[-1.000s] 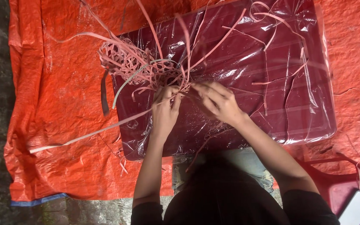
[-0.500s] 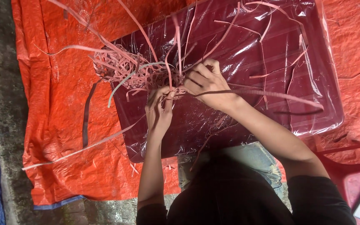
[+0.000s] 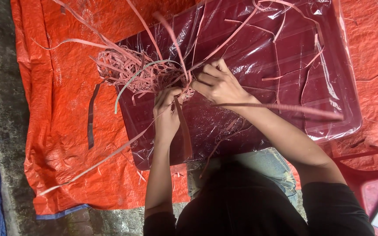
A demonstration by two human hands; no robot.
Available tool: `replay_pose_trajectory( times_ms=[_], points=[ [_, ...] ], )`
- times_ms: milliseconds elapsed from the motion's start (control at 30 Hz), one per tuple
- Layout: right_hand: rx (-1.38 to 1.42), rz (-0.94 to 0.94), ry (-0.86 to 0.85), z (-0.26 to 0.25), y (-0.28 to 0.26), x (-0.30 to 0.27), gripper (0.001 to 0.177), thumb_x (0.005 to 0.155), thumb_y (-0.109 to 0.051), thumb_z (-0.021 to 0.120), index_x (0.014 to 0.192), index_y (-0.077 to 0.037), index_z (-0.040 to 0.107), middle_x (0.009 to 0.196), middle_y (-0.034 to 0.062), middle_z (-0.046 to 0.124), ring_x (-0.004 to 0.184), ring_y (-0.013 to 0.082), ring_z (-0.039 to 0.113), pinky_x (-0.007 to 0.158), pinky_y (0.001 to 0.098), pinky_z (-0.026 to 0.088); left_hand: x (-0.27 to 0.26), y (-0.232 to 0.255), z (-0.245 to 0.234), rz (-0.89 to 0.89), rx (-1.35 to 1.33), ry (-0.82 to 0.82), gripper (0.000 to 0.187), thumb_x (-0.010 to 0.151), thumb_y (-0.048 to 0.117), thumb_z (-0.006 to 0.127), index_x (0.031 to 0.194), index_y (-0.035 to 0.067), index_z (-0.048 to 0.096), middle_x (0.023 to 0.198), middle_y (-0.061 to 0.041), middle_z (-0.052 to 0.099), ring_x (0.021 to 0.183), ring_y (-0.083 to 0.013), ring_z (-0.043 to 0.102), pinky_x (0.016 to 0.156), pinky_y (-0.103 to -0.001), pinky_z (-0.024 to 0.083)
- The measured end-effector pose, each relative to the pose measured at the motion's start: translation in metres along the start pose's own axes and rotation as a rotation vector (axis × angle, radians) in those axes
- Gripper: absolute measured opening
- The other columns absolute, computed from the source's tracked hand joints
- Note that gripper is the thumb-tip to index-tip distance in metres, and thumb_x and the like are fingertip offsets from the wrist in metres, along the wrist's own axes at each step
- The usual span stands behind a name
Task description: Weaving a small cylindrical basket using thin pink plastic strips.
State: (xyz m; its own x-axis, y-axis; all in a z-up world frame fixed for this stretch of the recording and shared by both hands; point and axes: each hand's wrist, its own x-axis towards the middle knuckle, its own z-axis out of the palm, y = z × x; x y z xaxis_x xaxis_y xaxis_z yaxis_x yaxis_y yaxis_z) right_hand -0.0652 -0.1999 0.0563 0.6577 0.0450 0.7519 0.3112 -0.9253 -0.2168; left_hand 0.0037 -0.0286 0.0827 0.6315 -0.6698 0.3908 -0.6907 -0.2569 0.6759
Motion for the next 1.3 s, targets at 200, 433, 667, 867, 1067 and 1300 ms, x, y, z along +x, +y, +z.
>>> replay_pose_trajectory(
  times_ms=[200, 433, 667, 867, 1067, 1300],
  points=[
    [0.012, -0.068, 0.022, 0.004, 0.004, 0.003, 0.021, 0.091, -0.016, 0.053, 0.072, -0.01, 0.059, 0.061, 0.0014, 0.048, 0.069, 0.0181, 0.046, 0.075, 0.0326, 0.034, 0.007, 0.005, 0.005, 0.115, 0.06, 0.133, 0.019, 0.072, 0.013, 0.075, 0.081, 0.012, 0.059, 0.081, -0.001, 0.063, 0.075, -0.021, 0.059, 0.068, -0.03, 0.042],
    [0.013, -0.104, 0.01, -0.001, 0.005, 0.01, 0.021, 0.092, -0.018, 0.052, 0.073, -0.011, 0.058, 0.061, 0.0006, 0.046, 0.069, 0.0177, 0.046, 0.075, 0.0322, 0.033, 0.004, -0.01, 0.012, 0.179, 0.116, 0.202, 0.01, 0.078, 0.007, 0.069, 0.081, 0.012, 0.06, 0.077, 0.001, 0.062, 0.069, -0.0188, 0.058, 0.064, -0.028, 0.042],
    [0.082, -0.086, -0.037, -0.008, 0.002, 0.013, 0.015, 0.086, -0.012, 0.056, 0.072, -0.012, 0.061, 0.061, -0.0005, 0.049, 0.069, 0.0172, 0.045, 0.077, 0.033, 0.033, 0.007, -0.001, -0.003, 0.222, 0.002, 0.126, 0.007, 0.081, 0.001, 0.062, 0.085, 0.006, 0.06, 0.078, -0.006, 0.062, 0.07, -0.026, 0.057, 0.064, -0.033, 0.043],
    [0.206, -0.048, -0.035, -0.031, -0.019, 0.027, 0.014, 0.086, -0.017, 0.059, 0.075, -0.01, 0.064, 0.067, 0.0014, 0.055, 0.074, 0.018, 0.045, 0.079, 0.034, 0.031, -0.001, -0.035, -0.017, 0.192, -0.236, -0.02, 0.008, 0.076, -0.001, 0.067, 0.08, 0.005, 0.063, 0.075, -0.007, 0.064, 0.067, -0.026, 0.058, 0.065, -0.033, 0.043],
    [0.242, -0.037, -0.092, -0.031, -0.025, 0.03, 0.011, 0.081, -0.02, 0.066, 0.074, -0.011, 0.067, 0.067, 0.0004, 0.059, 0.082, 0.018, 0.044, 0.083, 0.0352, 0.027, 0.01, -0.025, -0.031, 0.225, -0.301, -0.154, 0.006, 0.078, -0.002, 0.064, 0.08, 0.003, 0.063, 0.077, -0.009, 0.063, 0.072, -0.0277, 0.058, 0.068, -0.035, 0.045],
    [0.175, -0.028, -0.237, -0.016, -0.01, 0.007, 0.007, 0.081, -0.014, 0.064, 0.075, -0.011, 0.065, 0.066, 0.0007, 0.058, 0.086, 0.0189, 0.04, 0.081, 0.0334, 0.027, 0.011, -0.015, -0.03, 0.305, -0.196, -0.155, 0.01, 0.079, -0.003, 0.06, 0.083, 0.006, 0.061, 0.083, -0.007, 0.062, 0.077, -0.0268, 0.057, 0.07, -0.034, 0.042]
  ],
)
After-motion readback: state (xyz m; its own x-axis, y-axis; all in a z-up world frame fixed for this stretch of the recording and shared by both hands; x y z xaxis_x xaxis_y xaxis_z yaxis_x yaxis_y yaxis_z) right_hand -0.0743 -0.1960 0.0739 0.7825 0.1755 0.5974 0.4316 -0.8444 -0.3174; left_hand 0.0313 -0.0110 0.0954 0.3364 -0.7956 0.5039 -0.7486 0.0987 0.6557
